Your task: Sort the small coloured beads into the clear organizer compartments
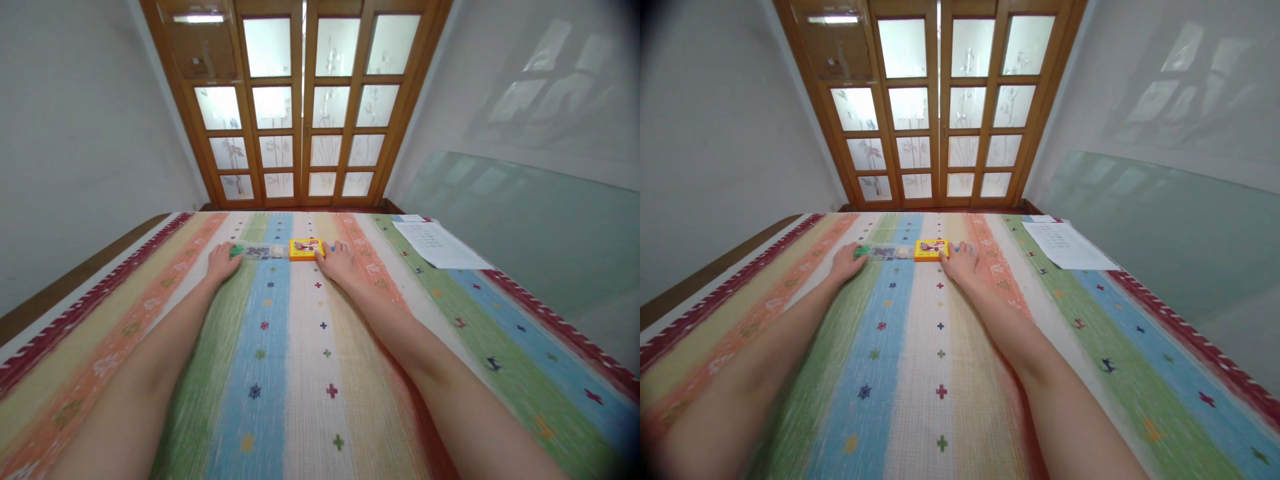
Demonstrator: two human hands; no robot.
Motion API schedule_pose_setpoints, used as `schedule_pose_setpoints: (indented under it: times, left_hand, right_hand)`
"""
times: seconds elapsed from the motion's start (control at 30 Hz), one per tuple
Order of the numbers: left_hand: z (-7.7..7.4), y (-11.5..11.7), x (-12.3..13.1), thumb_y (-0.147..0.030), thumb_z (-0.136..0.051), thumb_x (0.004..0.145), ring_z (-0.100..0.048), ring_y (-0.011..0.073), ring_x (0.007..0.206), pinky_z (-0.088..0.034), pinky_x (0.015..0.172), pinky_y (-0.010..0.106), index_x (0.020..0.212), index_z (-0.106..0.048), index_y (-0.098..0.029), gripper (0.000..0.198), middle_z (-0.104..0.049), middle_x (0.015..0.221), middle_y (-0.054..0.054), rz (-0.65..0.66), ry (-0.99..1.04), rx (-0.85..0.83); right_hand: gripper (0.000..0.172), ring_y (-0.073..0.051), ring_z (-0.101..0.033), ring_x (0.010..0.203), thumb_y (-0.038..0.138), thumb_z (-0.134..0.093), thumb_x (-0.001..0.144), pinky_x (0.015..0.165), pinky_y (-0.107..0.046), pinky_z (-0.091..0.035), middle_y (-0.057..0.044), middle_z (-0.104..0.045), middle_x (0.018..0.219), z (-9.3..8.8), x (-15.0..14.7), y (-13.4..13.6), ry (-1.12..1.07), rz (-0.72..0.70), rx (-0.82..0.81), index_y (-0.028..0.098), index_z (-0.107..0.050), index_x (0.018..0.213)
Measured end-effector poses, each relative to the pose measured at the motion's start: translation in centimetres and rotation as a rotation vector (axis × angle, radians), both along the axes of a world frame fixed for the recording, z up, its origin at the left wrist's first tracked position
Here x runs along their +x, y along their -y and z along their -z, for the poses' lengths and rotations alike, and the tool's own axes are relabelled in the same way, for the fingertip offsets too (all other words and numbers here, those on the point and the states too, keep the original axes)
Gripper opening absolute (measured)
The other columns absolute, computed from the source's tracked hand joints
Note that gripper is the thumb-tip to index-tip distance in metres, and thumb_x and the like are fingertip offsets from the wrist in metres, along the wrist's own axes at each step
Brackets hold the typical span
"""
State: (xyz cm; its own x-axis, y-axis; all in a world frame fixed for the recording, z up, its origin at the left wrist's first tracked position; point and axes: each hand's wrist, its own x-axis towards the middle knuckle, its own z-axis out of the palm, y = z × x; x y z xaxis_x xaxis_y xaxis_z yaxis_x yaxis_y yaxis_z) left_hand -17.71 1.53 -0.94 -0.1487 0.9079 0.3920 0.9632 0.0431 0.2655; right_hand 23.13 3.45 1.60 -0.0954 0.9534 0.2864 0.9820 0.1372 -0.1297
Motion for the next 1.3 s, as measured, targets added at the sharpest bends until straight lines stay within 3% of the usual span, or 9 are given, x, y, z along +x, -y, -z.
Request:
schedule_pose_setpoints:
  times: [0.13, 0.3, 0.4, 0.53, 0.63, 0.7, 0.83, 1.1, 1.3]
  left_hand:
    - [-0.4, 0.3, -0.7, -0.044, -0.055, 0.094, -0.052, 0.0322, 0.133, -0.038, 0.118, 0.049, 0.130, -0.062, -0.019, 0.044, -0.063, 0.142, 0.013, -0.048, 0.022, 0.006]
    - [-1.0, 1.2, 0.8, -0.043, -0.057, 0.093, -0.042, 0.0386, 0.144, -0.031, 0.121, 0.058, 0.133, -0.062, -0.017, 0.048, -0.058, 0.148, 0.016, -0.039, -0.025, 0.083]
    - [-1.6, 2.2, 3.9, -0.037, -0.057, 0.094, -0.046, 0.0363, 0.142, -0.032, 0.121, 0.056, 0.133, -0.064, -0.018, 0.044, -0.058, 0.147, 0.015, 0.143, -0.057, 0.165]
    - [-1.8, 3.5, 10.6, -0.035, -0.052, 0.098, -0.054, 0.0318, 0.131, -0.039, 0.117, 0.051, 0.133, -0.067, -0.024, 0.039, -0.064, 0.135, 0.012, 0.486, -0.121, 0.094]
    - [-1.6, 3.5, 14.7, -0.040, -0.055, 0.099, -0.045, 0.0321, 0.142, -0.031, 0.124, 0.053, 0.145, -0.060, -0.029, 0.047, -0.056, 0.150, 0.009, 0.556, -0.169, 0.057]
    - [-1.4, 2.8, 15.9, -0.045, -0.056, 0.099, -0.038, 0.0335, 0.149, -0.023, 0.127, 0.057, 0.158, -0.046, -0.032, 0.061, -0.046, 0.161, 0.009, 0.541, -0.168, 0.002]
    - [-0.8, 0.6, 15.6, -0.052, -0.051, 0.102, -0.030, 0.0352, 0.155, -0.016, 0.128, 0.062, 0.165, -0.034, -0.036, 0.067, -0.036, 0.170, 0.006, 0.540, -0.166, -0.110]
    - [0.2, -2.8, 14.9, -0.036, -0.039, 0.107, -0.037, 0.0292, 0.152, -0.021, 0.127, 0.058, 0.158, -0.047, -0.037, 0.052, -0.043, 0.166, 0.004, 0.504, -0.088, -0.064]
    - [0.2, -4.0, 15.4, -0.031, -0.042, 0.104, -0.039, 0.0327, 0.151, -0.021, 0.125, 0.065, 0.155, -0.052, -0.035, 0.052, -0.049, 0.162, 0.007, 0.462, -0.018, -0.024]
  right_hand:
    - [0.053, -0.039, -0.045, 0.130, 0.057, -0.039, 0.108, 0.108, -0.054, -0.035, -0.019, -0.056, 0.141, 0.1, -0.3, 0.5, -0.011, -0.113, 0.044, 0.025, -0.060, 0.146]
    - [0.046, -0.034, -0.050, 0.129, 0.047, -0.049, 0.106, 0.111, -0.044, -0.039, -0.018, -0.058, 0.136, 1.0, 4.3, -2.7, -0.081, -0.248, 0.051, 0.018, -0.066, 0.137]
    - [0.045, -0.031, -0.049, 0.133, 0.043, -0.051, 0.105, 0.115, -0.042, -0.038, -0.016, -0.057, 0.140, 2.2, 6.4, -4.7, -0.148, -0.318, 0.096, 0.016, -0.064, 0.138]
    - [0.045, -0.028, -0.055, 0.127, 0.045, -0.052, 0.105, 0.111, -0.038, -0.044, -0.014, -0.060, 0.138, 3.3, 7.0, -5.5, -0.225, -0.372, 0.075, 0.017, -0.061, 0.139]
    - [0.050, -0.028, -0.056, 0.126, 0.049, -0.057, 0.103, 0.110, -0.039, -0.045, -0.014, -0.060, 0.137, 3.5, 7.1, -5.3, -0.225, -0.392, 0.057, 0.018, -0.059, 0.142]
    - [0.053, -0.029, -0.055, 0.128, 0.050, -0.060, 0.101, 0.111, -0.040, -0.044, -0.014, -0.059, 0.139, 3.4, 7.4, -5.1, -0.212, -0.409, 0.052, 0.019, -0.058, 0.144]
    - [0.057, -0.029, -0.055, 0.128, 0.046, -0.062, 0.099, 0.112, -0.040, -0.044, -0.014, -0.057, 0.141, 3.2, 7.4, -4.8, -0.178, -0.406, 0.048, 0.018, -0.056, 0.148]
    - [0.057, -0.030, -0.054, 0.125, 0.051, -0.060, 0.101, 0.109, -0.040, -0.044, -0.017, -0.058, 0.135, 2.3, 5.9, -3.8, -0.141, -0.308, 0.049, 0.018, -0.057, 0.148]
    - [0.055, -0.033, -0.052, 0.126, 0.049, -0.055, 0.104, 0.107, -0.042, -0.042, -0.018, -0.057, 0.135, 1.1, 5.1, -2.5, -0.058, -0.275, 0.032, 0.018, -0.055, 0.149]
